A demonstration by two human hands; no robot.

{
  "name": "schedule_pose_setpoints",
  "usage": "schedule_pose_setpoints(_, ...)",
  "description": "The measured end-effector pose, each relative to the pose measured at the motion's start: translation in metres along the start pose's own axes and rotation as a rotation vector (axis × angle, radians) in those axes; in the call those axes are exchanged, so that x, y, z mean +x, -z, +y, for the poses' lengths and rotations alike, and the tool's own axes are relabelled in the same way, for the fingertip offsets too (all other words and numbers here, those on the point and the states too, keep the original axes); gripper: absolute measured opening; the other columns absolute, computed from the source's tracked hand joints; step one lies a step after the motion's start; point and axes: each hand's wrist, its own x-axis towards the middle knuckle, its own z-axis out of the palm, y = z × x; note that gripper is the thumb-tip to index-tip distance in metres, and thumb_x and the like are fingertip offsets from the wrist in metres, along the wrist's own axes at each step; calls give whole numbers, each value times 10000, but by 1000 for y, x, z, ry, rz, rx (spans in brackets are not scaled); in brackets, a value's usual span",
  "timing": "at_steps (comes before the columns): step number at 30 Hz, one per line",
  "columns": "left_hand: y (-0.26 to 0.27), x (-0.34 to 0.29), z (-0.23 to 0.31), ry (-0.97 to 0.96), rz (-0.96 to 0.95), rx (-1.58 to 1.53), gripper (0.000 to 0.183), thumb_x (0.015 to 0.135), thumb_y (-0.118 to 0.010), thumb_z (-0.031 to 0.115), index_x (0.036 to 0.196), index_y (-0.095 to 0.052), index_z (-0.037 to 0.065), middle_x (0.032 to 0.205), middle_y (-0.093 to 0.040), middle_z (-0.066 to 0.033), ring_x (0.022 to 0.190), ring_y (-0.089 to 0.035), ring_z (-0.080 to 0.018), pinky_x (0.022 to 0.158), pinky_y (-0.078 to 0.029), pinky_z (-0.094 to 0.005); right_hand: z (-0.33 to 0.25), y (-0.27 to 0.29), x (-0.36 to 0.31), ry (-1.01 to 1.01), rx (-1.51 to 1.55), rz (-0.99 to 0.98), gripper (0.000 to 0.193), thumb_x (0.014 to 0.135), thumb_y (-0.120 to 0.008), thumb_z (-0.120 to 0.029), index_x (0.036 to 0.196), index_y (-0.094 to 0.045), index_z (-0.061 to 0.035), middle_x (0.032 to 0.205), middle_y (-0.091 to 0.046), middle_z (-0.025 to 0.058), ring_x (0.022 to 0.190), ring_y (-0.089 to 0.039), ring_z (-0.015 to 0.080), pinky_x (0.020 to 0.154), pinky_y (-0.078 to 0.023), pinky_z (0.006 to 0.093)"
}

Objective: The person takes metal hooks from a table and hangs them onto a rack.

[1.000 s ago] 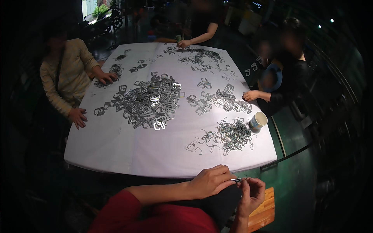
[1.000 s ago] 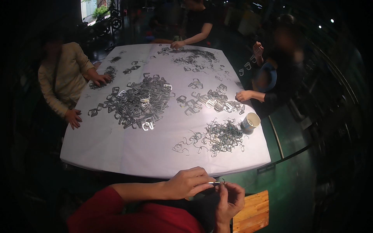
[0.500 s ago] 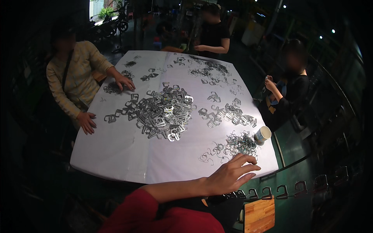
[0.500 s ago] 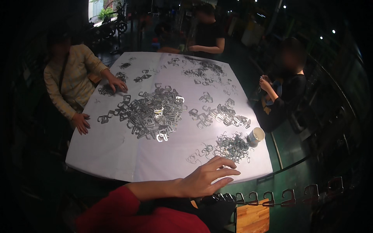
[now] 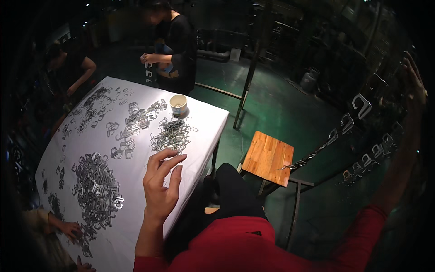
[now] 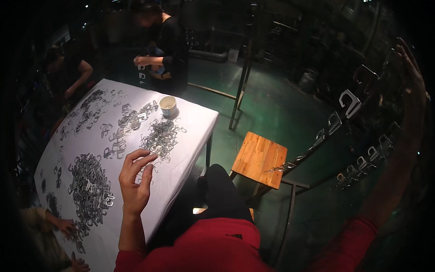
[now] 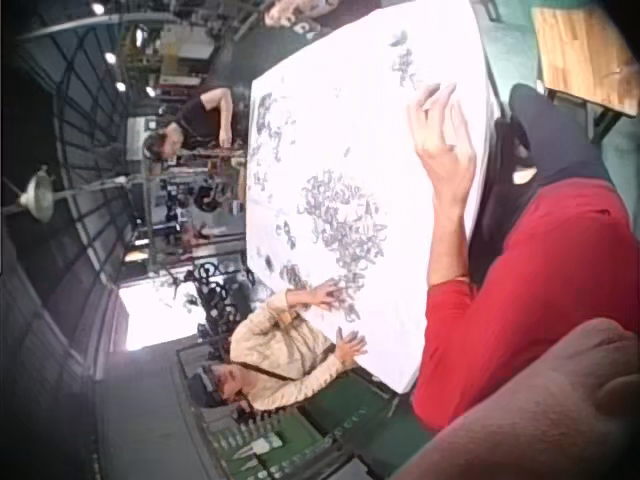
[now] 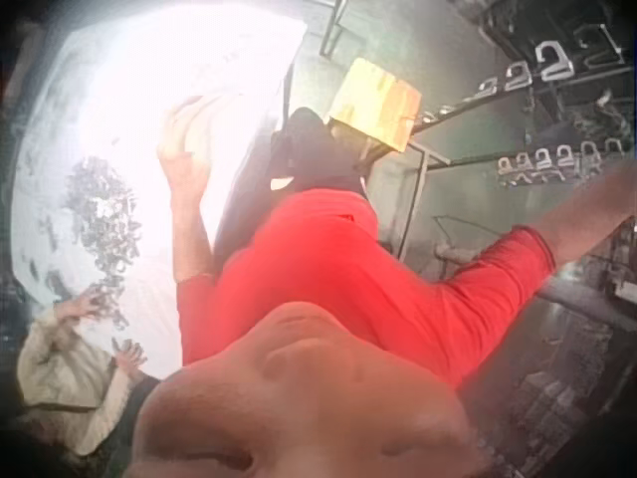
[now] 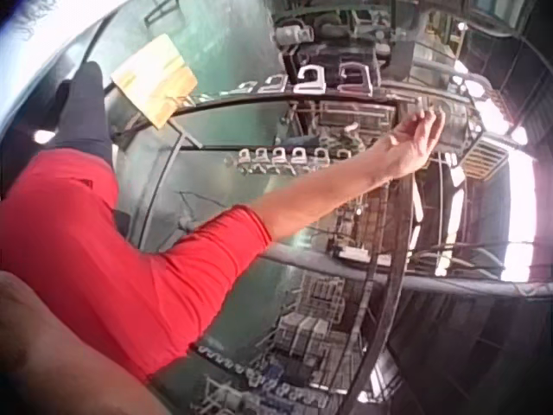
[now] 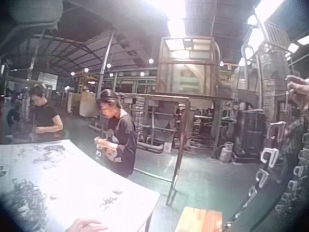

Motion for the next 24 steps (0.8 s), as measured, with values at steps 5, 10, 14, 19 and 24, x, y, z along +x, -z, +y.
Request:
schedule_pose_setpoints(5, -20, 5, 2, -21, -56, 43, 212, 854, -522, -10, 1022, -647, 24, 1052, -570, -129, 1000, -546, -249, 885, -415, -345, -19, 25, -73, -93, -209, 326, 346, 940, -479, -107, 1267, -487, 5, 1170, -577, 97, 1015, -565, 106, 916, -447, 194)
schedule_pose_setpoints(10, -36, 14, 4, -38, -114, 24, 208, 872, -501, 0, 1028, -638, 13, 1079, -555, -136, 1032, -533, -251, 893, -417, -349, -20, 86, -113, -165, -321, 474, 286, 900, -555, -82, 1175, -576, -5, 1068, -628, 70, 900, -598, 96, 821, -491, 210)
schedule_pose_setpoints(14, -45, 24, 3, -58, -147, 28, 201, 876, -498, -2, 1023, -635, 5, 1086, -547, -136, 1034, -536, -255, 885, -429, -349, -6, 137, -132, -239, -447, 624, 244, 857, -616, -73, 1095, -628, -16, 963, -659, 60, 827, -621, 104, 786, -508, 219)
schedule_pose_setpoints(19, -62, 41, 8, -43, -167, 3, 208, 877, -483, -12, 1026, -628, 0, 1086, -542, -138, 1034, -537, -258, 877, -434, -354, -22, 206, -141, -213, -553, 673, 248, 841, -649, -118, 1083, -652, -67, 943, -661, -6, 819, -594, 50, 732, -470, 198)
schedule_pose_setpoints(24, -86, 59, 10, -84, -204, 19, 203, 864, -482, -27, 1005, -626, -7, 1085, -541, -144, 1043, -532, -273, 897, -415, -367, -41, 251, -140, -229, -731, 802, 214, 836, -659, -137, 1049, -680, -116, 940, -667, -26, 774, -577, 15, 639, -415, 162)
